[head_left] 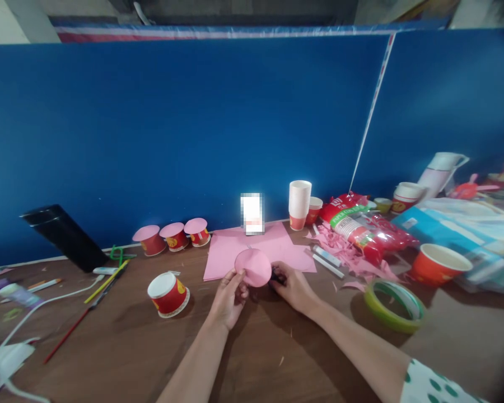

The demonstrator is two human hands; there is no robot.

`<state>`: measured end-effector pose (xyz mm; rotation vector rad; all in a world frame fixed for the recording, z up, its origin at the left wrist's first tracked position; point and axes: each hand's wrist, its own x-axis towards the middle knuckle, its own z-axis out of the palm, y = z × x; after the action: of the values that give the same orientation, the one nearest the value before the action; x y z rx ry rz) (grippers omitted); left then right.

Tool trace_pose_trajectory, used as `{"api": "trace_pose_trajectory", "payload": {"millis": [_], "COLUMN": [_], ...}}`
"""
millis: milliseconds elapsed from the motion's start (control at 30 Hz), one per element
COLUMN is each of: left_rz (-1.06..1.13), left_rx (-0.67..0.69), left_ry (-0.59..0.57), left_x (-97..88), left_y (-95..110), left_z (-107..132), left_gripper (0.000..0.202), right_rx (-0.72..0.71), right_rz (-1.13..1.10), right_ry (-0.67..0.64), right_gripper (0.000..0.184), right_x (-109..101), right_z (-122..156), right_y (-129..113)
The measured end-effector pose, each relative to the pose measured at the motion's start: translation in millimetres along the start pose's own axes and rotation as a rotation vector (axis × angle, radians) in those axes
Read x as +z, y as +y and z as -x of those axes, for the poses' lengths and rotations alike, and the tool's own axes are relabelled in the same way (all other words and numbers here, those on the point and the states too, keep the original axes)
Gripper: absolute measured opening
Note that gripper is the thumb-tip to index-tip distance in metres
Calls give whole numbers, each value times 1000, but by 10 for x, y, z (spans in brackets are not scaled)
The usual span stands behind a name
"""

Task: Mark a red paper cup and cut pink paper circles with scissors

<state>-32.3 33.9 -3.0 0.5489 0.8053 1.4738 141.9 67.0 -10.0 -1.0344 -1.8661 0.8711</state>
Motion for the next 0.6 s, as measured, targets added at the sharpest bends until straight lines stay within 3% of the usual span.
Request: {"api": "trace_pose_trajectory", "payload": {"millis": [367, 600], "left_rz": [-21, -20], "left_rx": [-7, -35], "left_ry": [-30, 44], "left_x": [1, -8], "left_y": [4, -4], "left_z": [-3, -13], "left_gripper": [18, 17], "right_rx": [-12, -43], "right_rz": [48, 83], "right_ry": [7, -2], "right_gripper": [33, 29], "right_x": [15, -4], "right_z": [1, 4], "right_y": [65, 17]}}
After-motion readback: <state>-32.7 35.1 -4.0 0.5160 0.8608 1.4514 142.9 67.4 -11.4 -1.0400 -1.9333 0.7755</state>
